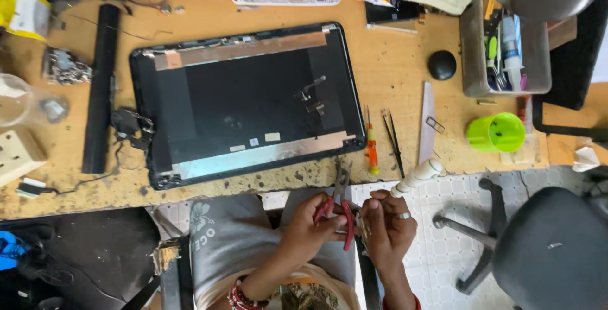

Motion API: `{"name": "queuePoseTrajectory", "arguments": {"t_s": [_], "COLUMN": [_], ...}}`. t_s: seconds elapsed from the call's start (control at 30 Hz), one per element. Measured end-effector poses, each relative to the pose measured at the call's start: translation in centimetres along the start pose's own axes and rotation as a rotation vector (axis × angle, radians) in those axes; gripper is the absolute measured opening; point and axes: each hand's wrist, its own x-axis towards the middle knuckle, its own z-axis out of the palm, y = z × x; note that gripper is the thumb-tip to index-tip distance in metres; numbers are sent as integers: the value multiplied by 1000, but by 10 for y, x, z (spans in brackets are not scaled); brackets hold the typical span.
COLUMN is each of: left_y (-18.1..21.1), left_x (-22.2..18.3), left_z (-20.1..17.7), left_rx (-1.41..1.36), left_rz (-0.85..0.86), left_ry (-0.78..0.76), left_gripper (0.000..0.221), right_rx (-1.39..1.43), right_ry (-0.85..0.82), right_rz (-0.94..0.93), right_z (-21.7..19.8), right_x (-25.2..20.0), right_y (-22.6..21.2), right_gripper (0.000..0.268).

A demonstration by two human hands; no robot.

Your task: The person repairs a disassembled laptop display at a workbench. They use pliers and a screwdriver to work on a small metal bracket, handle small parts with tweezers, and then use a soldering iron to heat a component held in the other hand.

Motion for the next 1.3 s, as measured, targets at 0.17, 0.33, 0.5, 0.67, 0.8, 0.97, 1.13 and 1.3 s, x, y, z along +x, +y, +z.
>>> {"name": "queuePoseTrajectory", "arguments": {"t_s": [0.17,0.33,0.5,0.67,0.8,0.97,1.13,1.3], "left_y": [25,44,115,175,207,234,243,247], "left_x": [-22,-39,-43,0,49,101,134,150], "left_z": [7,12,21,17,7,-14,-26,-32], "left_rx": [525,414,531,291,-32,-152,-308,-296], "left_rz": [132,194,263,463,580,655,703,704], "left_ry": [133,97,122,194,361,446,415,371], "left_gripper": [30,32,7,7,9,8,21,35], "right_rx": [54,91,106,108,132,75,68,125], "right_ry": [25,52,70,105,145,157,160,134], "right_rz": [-16,-38,7,6,16,10,17,-4], "right_z": [0,0,0,2,4,4,7,8], "right_x": [-2,-3,-3,-6,-8,-8,-6,-3], "right_y": [8,15,16,15,4,7,9,11], "right_gripper": [14,13,11,12,15,16,13,12]}}
